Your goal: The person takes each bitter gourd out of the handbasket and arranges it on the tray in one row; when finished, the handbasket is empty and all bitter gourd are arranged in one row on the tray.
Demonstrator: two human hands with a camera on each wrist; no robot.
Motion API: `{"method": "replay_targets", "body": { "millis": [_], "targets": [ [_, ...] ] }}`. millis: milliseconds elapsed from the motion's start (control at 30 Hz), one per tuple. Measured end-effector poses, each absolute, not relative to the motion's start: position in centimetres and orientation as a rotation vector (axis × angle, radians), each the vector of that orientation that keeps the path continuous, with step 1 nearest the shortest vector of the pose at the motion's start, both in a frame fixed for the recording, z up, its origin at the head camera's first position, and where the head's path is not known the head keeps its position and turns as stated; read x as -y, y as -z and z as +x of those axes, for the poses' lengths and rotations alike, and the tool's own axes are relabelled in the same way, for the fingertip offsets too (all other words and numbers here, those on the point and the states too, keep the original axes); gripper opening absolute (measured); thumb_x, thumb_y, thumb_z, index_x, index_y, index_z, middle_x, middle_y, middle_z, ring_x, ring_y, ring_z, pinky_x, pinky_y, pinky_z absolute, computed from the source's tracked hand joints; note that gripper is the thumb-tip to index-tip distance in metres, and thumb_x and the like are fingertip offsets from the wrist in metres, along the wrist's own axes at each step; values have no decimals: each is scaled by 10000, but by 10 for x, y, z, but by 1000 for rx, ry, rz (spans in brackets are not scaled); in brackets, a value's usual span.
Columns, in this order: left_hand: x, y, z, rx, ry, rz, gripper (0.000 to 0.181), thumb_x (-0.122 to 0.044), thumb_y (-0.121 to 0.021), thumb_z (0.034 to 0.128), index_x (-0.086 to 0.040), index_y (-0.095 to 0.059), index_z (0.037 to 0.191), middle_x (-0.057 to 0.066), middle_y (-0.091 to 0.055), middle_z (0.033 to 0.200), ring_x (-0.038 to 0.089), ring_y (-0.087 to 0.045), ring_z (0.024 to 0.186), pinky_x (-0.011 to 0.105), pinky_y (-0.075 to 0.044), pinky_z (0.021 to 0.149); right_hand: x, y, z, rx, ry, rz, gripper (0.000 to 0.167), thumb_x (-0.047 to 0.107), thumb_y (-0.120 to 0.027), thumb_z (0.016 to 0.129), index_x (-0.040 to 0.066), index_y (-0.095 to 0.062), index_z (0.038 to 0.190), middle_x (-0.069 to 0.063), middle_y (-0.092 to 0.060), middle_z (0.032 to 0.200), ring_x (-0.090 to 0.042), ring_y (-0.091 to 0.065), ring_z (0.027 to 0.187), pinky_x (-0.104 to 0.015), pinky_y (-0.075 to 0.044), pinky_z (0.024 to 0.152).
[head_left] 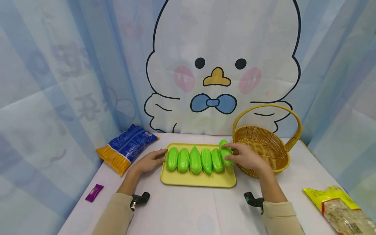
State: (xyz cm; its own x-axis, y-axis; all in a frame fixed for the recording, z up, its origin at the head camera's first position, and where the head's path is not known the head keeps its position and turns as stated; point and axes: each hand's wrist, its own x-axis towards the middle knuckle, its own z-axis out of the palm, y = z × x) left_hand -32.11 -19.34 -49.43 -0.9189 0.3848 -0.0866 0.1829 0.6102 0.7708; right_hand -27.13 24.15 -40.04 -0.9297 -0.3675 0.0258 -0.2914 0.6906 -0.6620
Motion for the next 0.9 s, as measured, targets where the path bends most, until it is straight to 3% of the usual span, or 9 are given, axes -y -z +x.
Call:
{"method": "replay_targets", "body": {
  "millis": [100, 333, 500, 700, 900],
  "targets": [
    [193, 493, -320, -2599, -1191, 460, 589, -351, -585, 1053, -212, -427, 1603, 127, -312, 1701, 378, -229, 1595, 582, -137, 1311, -236, 400, -269, -2832, 981, -527, 404, 208, -742, 976, 150, -670, 1369, -167, -644, 1360, -296, -597, 1049, -369, -539, 801],
    [193, 491, -321, -2600, -1188, 472, 575, -334, -572, 1064, -192, -428, 1602, 138, -320, 1696, 382, -234, 1592, 579, -148, 1310, -226, 399, -264, -2884, 861, -490, 411, 191, -729, 983, 121, -665, 1383, -185, -650, 1384, -294, -622, 1103, -455, -560, 880],
    [193, 491, -322, -2605, -1179, 492, 572, -336, -561, 1069, -170, -430, 1600, 158, -326, 1690, 398, -240, 1586, 587, -156, 1306, -221, 399, -263, -2925, 767, -468, 426, 197, -734, 981, 129, -658, 1395, -192, -643, 1410, -302, -622, 1170, -513, -548, 952],
    [194, 491, -321, -2608, -1187, 479, 564, -334, -568, 1068, -181, -441, 1595, 151, -331, 1689, 389, -241, 1589, 578, -147, 1310, -214, 399, -261, -2949, 707, -427, 441, 175, -731, 980, 121, -645, 1409, -217, -607, 1460, -423, -552, 1362, -636, -476, 1088],
    [193, 493, -321, -2613, -1179, 480, 568, -352, -569, 1066, -191, -442, 1596, 152, -327, 1691, 389, -243, 1588, 579, -147, 1310, -210, 402, -261, -2990, 632, -432, 442, 148, -724, 979, 79, -639, 1407, -220, -623, 1440, -447, -551, 1364, -644, -458, 1113]
  ]
}}
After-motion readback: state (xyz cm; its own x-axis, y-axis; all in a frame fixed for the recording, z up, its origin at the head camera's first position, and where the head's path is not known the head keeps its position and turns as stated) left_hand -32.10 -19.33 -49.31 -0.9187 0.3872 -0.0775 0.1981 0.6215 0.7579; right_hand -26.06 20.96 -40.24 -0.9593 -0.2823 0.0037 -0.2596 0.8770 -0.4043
